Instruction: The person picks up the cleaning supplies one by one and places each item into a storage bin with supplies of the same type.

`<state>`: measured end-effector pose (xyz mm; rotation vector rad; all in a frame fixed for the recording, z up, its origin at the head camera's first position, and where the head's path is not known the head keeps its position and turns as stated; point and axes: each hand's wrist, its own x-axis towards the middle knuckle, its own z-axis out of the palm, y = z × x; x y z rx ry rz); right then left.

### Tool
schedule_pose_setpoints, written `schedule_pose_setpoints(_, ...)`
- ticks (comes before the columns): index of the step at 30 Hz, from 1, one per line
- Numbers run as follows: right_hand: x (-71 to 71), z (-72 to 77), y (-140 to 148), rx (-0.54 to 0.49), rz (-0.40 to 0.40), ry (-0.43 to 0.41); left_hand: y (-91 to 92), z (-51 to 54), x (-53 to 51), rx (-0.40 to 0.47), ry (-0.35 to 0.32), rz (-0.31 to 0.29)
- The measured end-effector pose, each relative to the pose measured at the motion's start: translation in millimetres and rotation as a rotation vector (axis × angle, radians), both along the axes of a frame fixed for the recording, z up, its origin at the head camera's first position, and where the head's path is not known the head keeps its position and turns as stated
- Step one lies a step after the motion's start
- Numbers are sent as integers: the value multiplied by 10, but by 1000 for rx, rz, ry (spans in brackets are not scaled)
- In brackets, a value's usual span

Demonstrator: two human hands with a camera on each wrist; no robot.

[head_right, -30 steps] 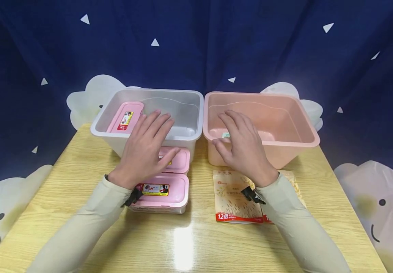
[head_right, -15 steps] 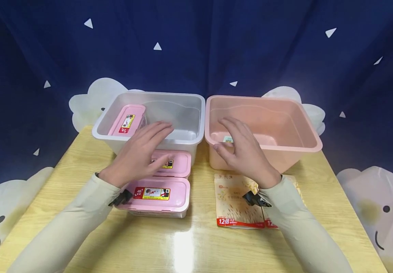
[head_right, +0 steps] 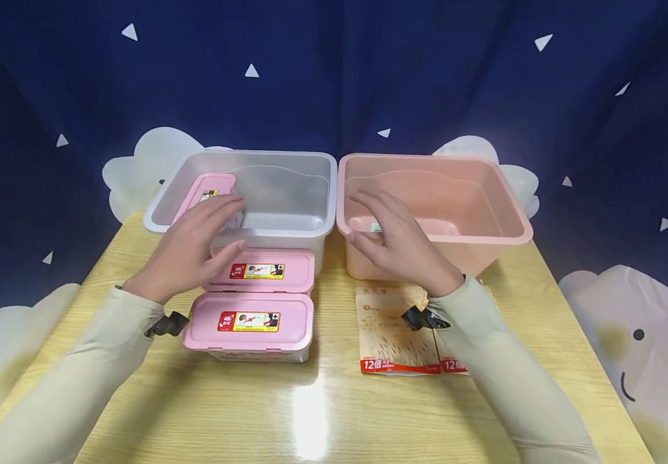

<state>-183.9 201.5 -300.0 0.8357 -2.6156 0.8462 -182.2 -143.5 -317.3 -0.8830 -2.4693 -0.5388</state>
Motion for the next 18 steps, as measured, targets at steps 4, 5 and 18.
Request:
schedule_pose_setpoints(4,-16,32,-44,-10,14,-14,-153,-27,-61,87,62,36)
schedule_pose_setpoints(5,-21,37,-53,-15,16,-18,-182,-30,-76,103,79,44)
schedule_pose_setpoints(18,-105,32,-214,-56,122,-10,-550,-13,-137,113,103,71)
